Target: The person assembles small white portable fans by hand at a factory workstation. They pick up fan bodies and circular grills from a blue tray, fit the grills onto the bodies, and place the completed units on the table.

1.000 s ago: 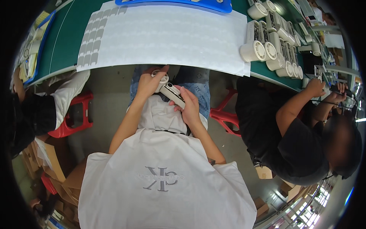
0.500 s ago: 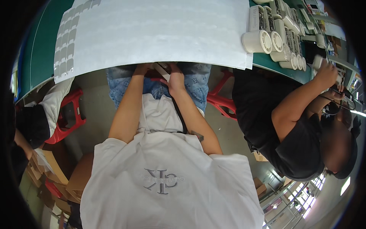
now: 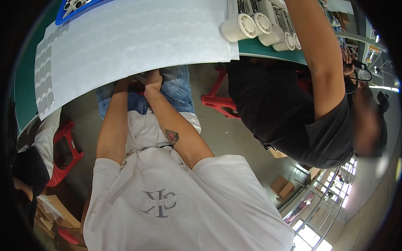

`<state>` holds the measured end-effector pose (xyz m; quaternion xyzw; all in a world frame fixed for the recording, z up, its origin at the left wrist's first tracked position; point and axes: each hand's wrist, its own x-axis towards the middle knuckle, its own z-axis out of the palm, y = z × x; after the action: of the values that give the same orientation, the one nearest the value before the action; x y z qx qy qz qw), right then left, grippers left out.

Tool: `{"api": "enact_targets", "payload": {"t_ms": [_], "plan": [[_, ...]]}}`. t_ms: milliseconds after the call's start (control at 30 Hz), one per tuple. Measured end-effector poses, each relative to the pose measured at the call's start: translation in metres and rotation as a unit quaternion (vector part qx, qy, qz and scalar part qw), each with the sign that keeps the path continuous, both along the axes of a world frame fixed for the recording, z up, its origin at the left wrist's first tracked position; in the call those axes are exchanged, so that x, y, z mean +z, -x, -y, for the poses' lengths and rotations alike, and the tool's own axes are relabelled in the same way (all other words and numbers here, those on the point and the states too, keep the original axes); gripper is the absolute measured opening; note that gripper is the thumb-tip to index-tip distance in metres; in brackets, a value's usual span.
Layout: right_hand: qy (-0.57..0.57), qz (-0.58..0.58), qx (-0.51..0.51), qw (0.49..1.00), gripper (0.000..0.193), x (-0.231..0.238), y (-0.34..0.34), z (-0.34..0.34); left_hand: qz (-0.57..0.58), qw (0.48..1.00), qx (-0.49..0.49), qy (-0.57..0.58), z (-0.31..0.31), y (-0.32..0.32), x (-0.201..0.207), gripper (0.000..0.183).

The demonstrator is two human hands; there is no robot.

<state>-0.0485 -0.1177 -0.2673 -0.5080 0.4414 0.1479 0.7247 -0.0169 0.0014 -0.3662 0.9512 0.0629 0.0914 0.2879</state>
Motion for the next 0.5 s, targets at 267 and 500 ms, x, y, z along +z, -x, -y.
{"api": "enact_targets", "payload": {"t_ms": [267, 500], "plan": [[-0.022, 0.034, 0.035, 0.999, 0.058, -0.008, -0.009, -0.002, -0.020, 1.000, 0.011, -0.001, -0.009, 0.005, 0.008, 0.044], [-0.060, 0.041, 0.053, 0.996, 0.053, -0.014, -0.016, -0.004, -0.041, 0.999, 0.021, 0.009, -0.014, 0.021, 0.019, 0.045]]}}
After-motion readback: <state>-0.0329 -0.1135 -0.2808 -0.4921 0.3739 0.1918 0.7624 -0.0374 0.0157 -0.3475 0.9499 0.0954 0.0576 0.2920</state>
